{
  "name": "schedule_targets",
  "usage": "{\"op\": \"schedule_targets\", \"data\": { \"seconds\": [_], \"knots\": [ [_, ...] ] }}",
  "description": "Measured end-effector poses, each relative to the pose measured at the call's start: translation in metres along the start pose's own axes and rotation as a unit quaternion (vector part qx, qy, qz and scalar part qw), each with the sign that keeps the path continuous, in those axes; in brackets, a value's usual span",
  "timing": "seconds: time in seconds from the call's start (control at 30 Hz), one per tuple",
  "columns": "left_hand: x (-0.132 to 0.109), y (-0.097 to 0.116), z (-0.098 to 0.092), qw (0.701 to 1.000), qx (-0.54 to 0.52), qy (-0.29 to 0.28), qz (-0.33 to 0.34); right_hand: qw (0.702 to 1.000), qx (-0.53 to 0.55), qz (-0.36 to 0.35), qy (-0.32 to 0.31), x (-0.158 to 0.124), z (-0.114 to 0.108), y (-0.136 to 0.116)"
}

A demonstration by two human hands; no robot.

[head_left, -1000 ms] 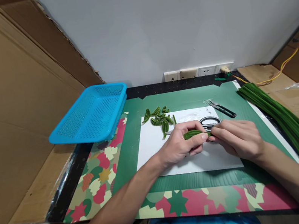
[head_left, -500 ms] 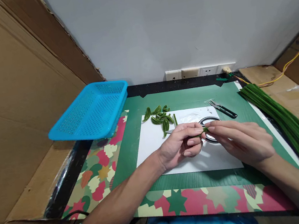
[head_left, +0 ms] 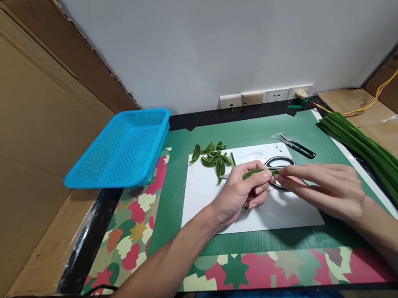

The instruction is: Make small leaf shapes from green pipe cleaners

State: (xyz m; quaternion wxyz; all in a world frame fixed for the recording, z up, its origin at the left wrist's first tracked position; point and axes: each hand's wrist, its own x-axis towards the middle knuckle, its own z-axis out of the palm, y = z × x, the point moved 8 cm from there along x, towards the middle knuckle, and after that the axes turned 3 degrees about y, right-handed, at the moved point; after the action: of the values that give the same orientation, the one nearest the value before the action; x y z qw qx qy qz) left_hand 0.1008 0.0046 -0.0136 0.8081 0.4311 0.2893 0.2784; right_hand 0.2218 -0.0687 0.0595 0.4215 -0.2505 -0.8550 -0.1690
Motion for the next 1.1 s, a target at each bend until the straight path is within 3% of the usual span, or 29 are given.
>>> {"op": "schedule_targets", "data": {
  "seconds": [0.2,0.43,0.6,0.8,0.87,0.97,1.1],
  "knots": [
    [-0.004,0.016,-0.003,0.987,0.147,0.022,0.060,0.999,0.019,0.029,-0.005,-0.012,0.015,0.012],
    [-0.005,0.021,-0.001,0.980,0.185,-0.005,0.071,0.998,0.002,0.051,-0.033,-0.012,0.024,0.015],
    [-0.007,0.022,-0.004,0.967,0.246,0.016,0.073,0.997,0.020,0.071,-0.030,-0.015,0.028,0.016],
    [-0.007,0.028,-0.003,0.947,0.304,0.011,0.107,0.978,0.129,0.163,0.006,-0.012,0.027,0.024],
    [-0.007,0.032,-0.001,0.936,0.329,0.005,0.124,0.951,0.214,0.223,-0.002,-0.009,0.030,0.029],
    [-0.008,0.037,0.002,0.913,0.377,-0.001,0.153,0.882,0.331,0.333,-0.030,-0.013,0.041,0.041],
    [-0.008,0.038,0.003,0.864,0.460,-0.002,0.205,0.733,0.473,0.488,-0.040,-0.035,0.066,0.054]
  ]
}}
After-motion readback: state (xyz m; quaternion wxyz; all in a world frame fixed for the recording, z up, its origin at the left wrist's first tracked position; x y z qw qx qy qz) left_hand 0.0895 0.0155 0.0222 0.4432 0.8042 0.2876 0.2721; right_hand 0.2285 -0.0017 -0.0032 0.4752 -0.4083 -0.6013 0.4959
